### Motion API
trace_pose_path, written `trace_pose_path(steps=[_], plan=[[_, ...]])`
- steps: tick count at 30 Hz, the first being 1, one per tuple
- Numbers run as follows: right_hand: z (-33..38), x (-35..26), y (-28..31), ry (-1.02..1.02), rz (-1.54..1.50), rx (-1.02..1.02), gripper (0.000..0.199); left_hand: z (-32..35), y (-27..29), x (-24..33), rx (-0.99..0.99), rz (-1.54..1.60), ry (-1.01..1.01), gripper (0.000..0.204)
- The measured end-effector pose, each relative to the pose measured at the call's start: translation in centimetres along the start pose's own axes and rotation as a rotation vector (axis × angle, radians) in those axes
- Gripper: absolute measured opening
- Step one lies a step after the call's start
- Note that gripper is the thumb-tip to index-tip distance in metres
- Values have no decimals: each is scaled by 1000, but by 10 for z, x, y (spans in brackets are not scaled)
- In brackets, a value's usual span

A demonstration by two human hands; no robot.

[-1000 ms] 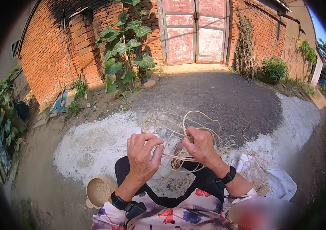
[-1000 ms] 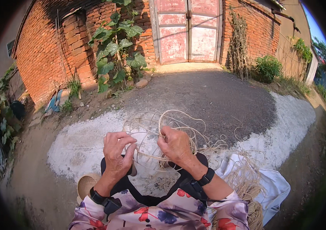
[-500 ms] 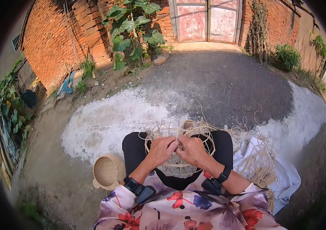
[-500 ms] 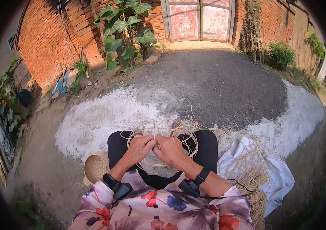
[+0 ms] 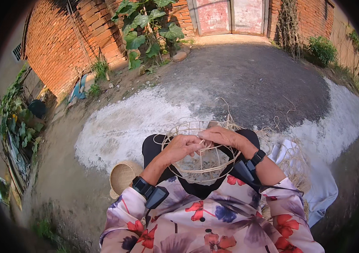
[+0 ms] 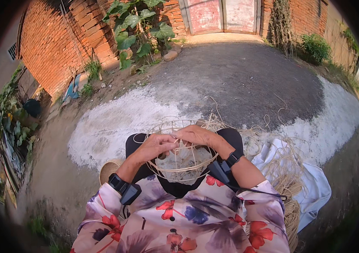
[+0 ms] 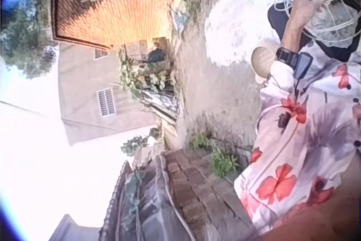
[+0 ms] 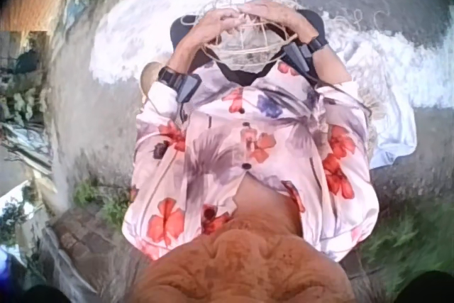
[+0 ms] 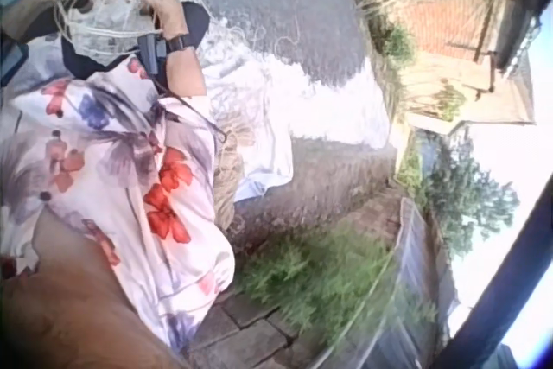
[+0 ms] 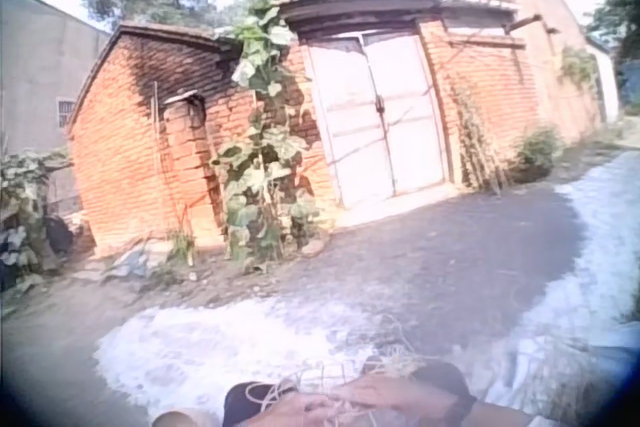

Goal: Weaving natural bamboo strips into a spherical basket frame.

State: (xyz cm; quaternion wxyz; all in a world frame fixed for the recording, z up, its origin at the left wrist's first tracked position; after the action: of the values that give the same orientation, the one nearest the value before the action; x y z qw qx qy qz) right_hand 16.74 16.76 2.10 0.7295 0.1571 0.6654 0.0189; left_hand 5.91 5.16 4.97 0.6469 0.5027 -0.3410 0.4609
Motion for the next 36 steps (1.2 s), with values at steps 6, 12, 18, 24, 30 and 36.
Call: trace_pose_path(steps=[6,12,18,24,30,36], plan=[[14,2,6,-22,-26,-34,33,-4,27,-10,-99,-14,-88,29],[15,5,9,-121,-168,71,33,9,35,-19,-33,-272,-107,26],[15,15,8,-116,17,141,32,2,22,-14,32,-180,-109,26],[6,24,2,-42,71,161,32,-1,21,-19,38,-94,-97,22],[14,2,21,51,138,375,37,-4,16,-13,31,-105,-80,20],[39,-13,30,19,225,400,34,-8,-4,2,30,-259,-24,25]])
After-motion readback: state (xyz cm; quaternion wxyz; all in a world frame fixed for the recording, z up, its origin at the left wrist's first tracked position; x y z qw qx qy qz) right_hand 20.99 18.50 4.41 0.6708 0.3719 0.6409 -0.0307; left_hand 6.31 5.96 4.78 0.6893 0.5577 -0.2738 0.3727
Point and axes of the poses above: each hand's wrist, its own z-axis away from the middle knuckle, its own y-axis out of the back of the hand, x = y × z, the point moved 5 cm from there along -z, towards the middle knuckle, and after that the axes turned 3 degrees about y, right-handed, at the moved point
